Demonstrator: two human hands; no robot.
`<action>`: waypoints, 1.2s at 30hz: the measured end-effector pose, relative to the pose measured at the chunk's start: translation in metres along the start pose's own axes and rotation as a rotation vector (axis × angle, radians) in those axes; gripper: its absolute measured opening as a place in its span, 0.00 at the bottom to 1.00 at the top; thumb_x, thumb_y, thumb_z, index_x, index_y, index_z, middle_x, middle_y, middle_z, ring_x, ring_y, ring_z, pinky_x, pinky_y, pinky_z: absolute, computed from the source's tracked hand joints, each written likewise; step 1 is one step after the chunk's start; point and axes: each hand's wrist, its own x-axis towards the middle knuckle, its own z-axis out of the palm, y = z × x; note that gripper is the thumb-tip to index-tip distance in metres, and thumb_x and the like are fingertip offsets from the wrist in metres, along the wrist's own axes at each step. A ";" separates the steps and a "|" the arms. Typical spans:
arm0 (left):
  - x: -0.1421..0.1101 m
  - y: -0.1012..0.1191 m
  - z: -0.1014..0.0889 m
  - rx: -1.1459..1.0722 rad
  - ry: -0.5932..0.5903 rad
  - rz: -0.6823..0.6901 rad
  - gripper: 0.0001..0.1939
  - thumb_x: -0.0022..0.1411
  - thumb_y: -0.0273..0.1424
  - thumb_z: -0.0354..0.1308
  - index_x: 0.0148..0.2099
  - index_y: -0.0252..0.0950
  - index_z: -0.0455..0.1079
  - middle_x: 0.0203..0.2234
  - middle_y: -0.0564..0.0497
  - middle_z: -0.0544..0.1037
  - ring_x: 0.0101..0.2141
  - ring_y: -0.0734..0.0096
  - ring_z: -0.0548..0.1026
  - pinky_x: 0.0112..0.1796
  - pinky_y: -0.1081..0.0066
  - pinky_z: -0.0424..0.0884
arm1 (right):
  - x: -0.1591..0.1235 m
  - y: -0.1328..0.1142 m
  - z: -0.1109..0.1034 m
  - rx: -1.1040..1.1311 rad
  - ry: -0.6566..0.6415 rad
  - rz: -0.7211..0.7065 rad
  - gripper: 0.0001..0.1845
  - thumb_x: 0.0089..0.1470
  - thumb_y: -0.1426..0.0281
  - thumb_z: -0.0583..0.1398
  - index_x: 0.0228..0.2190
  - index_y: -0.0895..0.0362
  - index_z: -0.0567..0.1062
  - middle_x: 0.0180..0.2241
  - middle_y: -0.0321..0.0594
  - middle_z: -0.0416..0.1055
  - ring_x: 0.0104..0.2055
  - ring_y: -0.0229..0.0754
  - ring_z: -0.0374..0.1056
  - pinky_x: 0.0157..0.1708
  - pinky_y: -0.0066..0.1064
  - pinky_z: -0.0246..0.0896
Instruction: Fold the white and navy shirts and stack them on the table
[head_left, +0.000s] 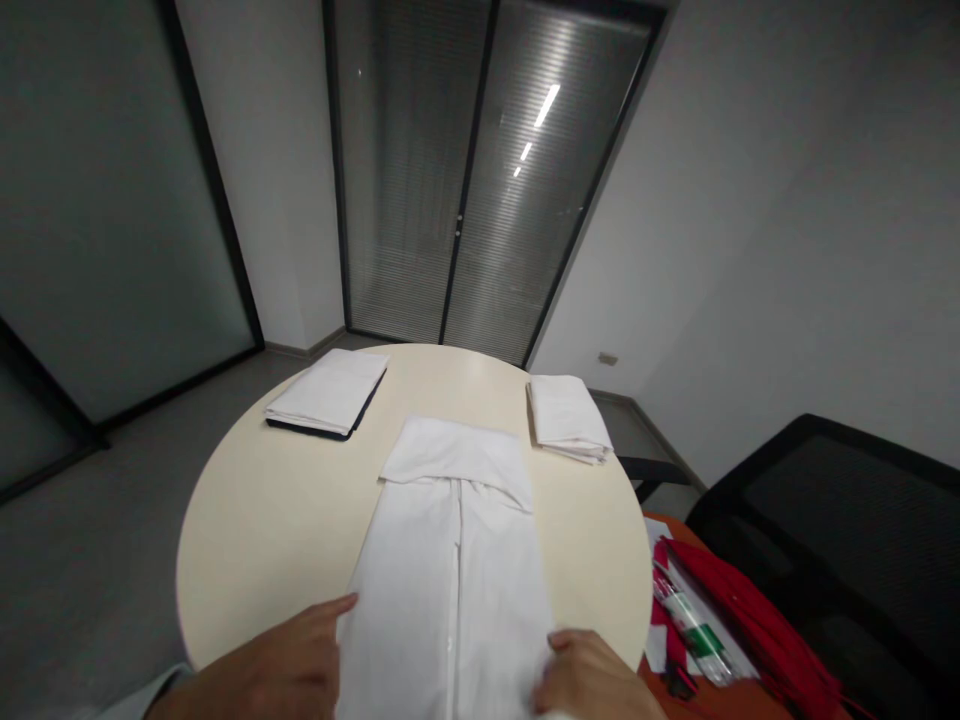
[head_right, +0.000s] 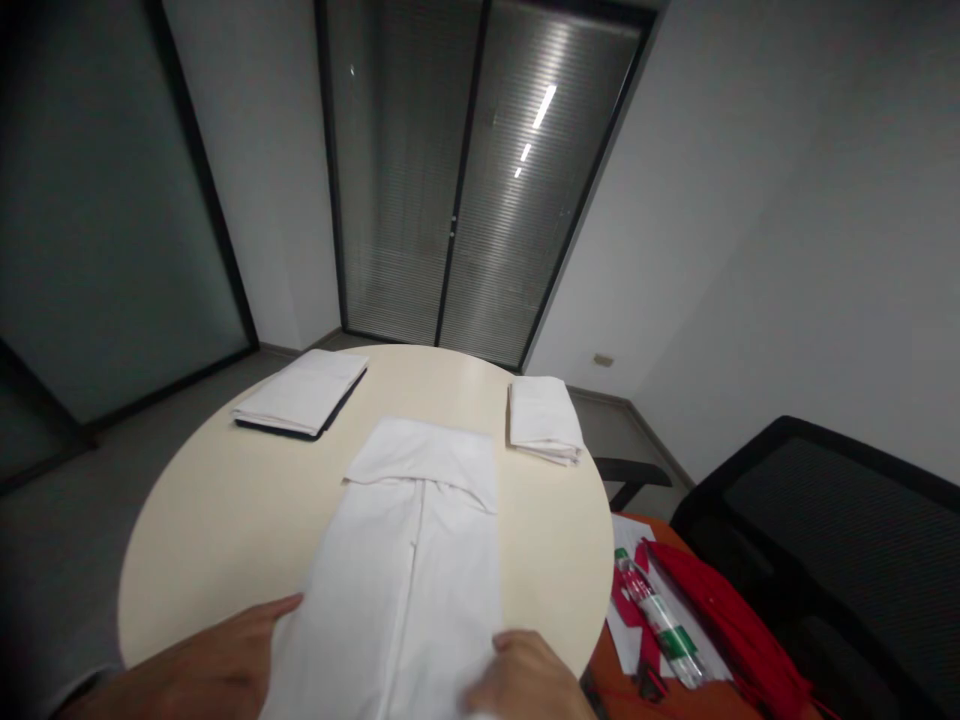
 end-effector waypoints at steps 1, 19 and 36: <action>0.014 -0.002 -0.007 -0.084 0.039 -0.114 0.12 0.72 0.44 0.54 0.45 0.50 0.78 0.33 0.54 0.82 0.34 0.65 0.79 0.51 0.65 0.76 | 0.010 -0.004 -0.008 0.072 0.099 0.068 0.17 0.65 0.51 0.57 0.41 0.43 0.84 0.35 0.38 0.83 0.39 0.50 0.79 0.49 0.42 0.74; 0.037 -0.028 -0.008 -0.368 0.293 -0.581 0.45 0.68 0.48 0.59 0.76 0.51 0.36 0.59 0.39 0.70 0.49 0.54 0.79 0.50 0.52 0.77 | 0.043 0.012 -0.005 0.174 0.422 0.538 0.42 0.61 0.49 0.59 0.68 0.52 0.54 0.35 0.38 0.75 0.35 0.48 0.75 0.38 0.39 0.72; 0.046 0.001 0.011 0.154 0.206 -0.232 0.32 0.73 0.22 0.47 0.74 0.52 0.54 0.68 0.48 0.64 0.65 0.63 0.68 0.63 0.63 0.68 | 0.007 0.020 0.022 -0.236 0.466 0.126 0.43 0.66 0.66 0.59 0.73 0.45 0.45 0.62 0.46 0.71 0.56 0.51 0.75 0.49 0.36 0.76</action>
